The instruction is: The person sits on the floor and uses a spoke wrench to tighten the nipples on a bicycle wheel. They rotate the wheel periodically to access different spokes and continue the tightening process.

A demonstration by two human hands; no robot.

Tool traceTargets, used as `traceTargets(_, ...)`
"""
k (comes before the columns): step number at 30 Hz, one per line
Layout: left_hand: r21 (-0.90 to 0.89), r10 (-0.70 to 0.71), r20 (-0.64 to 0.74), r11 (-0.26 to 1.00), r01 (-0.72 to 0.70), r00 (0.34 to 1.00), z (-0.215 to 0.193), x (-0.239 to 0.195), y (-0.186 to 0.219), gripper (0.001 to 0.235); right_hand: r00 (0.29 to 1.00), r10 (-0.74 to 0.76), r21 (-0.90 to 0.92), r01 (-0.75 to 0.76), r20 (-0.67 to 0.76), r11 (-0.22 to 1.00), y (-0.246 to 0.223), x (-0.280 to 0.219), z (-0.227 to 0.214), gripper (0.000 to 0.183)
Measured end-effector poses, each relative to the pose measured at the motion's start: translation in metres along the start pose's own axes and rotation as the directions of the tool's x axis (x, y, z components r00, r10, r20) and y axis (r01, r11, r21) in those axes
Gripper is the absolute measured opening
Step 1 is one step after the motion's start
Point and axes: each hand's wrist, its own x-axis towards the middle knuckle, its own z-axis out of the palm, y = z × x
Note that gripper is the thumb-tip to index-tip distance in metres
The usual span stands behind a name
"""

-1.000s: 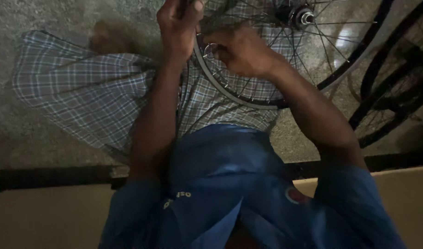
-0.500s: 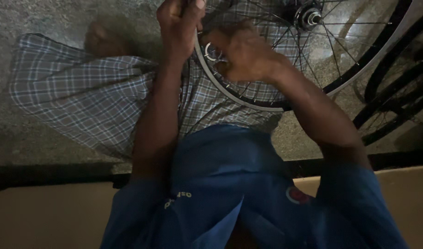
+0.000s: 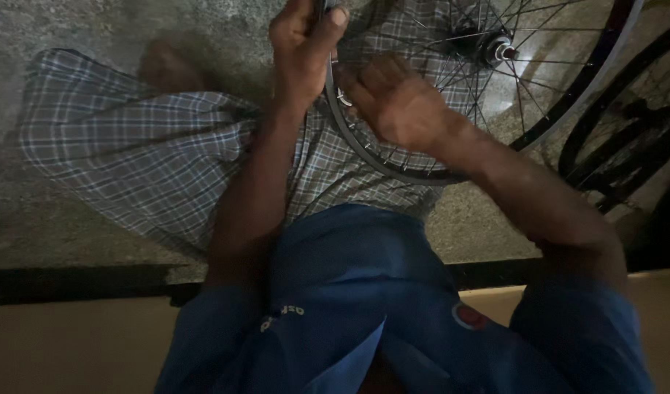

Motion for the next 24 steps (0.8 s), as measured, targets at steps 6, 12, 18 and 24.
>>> traceTargets(6, -0.062, 0.038, -0.005, 0.997, -0.038, 0.999, 0.007, -0.001, 0.004, 0.035, 0.983, -0.183, 0.059, 0.184, -0.017, 0.981, 0.016, 0.004, -0.012, 0.024)
traceTargets(12, 0.021, -0.032, 0.006, 0.999, 0.032, 0.999, 0.017, -0.002, 0.016, 0.029, 0.985, 0.165, 0.298, -0.172, 0.049, 0.939, 0.008, 0.003, -0.011, 0.015)
traceTargets(18, 0.082, -0.007, -0.014, 0.997, 0.008, 1.0, 0.015, -0.006, 0.017, 0.023, 0.933, 0.271, 0.109, -0.252, -0.237, 0.962, -0.023, 0.004, 0.004, 0.017)
traceTargets(24, 0.072, -0.045, -0.072, 0.996, 0.05, 0.996, 0.013, -0.009, 0.004, 0.021, 0.972, 0.095, 0.044, -0.088, -0.217, 0.995, -0.031, -0.008, -0.006, 0.042)
